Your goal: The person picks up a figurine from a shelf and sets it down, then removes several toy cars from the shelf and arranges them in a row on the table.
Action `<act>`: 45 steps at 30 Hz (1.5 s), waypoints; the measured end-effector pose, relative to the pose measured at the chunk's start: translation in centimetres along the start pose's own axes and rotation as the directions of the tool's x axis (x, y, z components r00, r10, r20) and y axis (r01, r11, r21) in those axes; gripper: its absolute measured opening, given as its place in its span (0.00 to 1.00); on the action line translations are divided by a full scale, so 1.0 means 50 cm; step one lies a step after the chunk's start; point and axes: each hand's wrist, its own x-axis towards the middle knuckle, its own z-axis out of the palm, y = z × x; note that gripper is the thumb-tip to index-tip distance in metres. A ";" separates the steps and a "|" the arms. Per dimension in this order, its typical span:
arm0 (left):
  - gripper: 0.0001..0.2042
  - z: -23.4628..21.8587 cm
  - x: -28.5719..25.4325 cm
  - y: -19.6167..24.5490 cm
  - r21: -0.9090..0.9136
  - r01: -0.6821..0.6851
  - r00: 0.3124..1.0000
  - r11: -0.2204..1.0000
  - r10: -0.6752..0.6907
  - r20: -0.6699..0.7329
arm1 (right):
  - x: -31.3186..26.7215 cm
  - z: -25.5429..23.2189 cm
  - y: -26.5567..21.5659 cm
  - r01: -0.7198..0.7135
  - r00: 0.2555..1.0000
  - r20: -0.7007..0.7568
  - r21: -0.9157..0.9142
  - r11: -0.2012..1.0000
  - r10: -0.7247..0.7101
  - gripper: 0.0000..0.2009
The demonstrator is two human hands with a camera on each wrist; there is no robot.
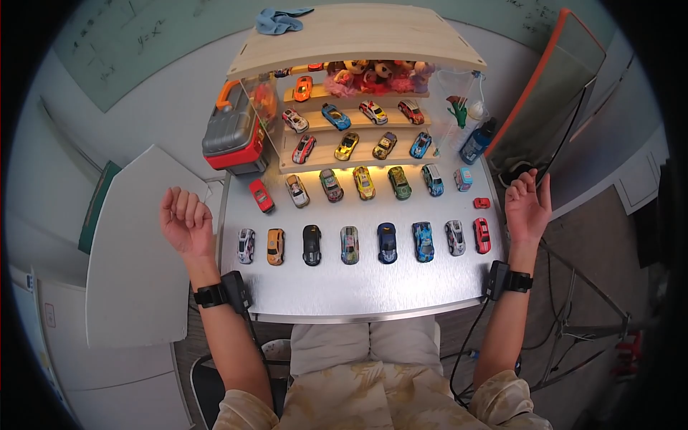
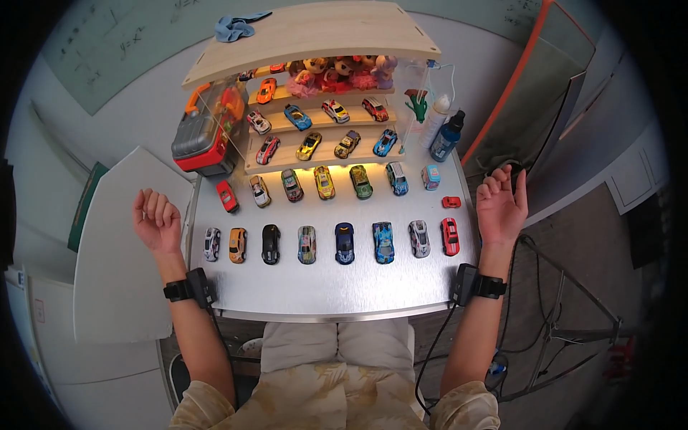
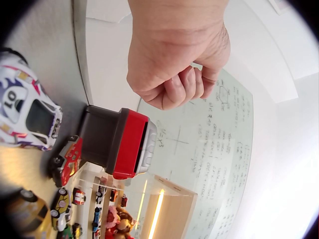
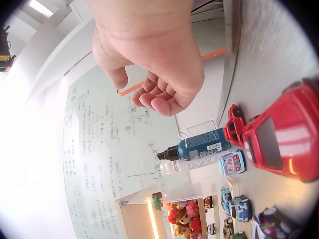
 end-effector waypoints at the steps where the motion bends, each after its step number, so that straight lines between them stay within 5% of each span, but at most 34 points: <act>1: 0.18 0.000 0.001 0.000 -0.002 0.001 1.000 1.000 -0.001 0.001 | 0.000 0.001 0.000 0.001 1.000 0.001 -0.001 1.000 -0.001 0.15; 45: 0.18 0.004 0.000 -0.006 -0.018 0.003 1.000 1.000 -0.004 -0.016 | 0.001 -0.007 -0.008 -0.029 0.998 0.059 0.019 0.999 0.027 0.15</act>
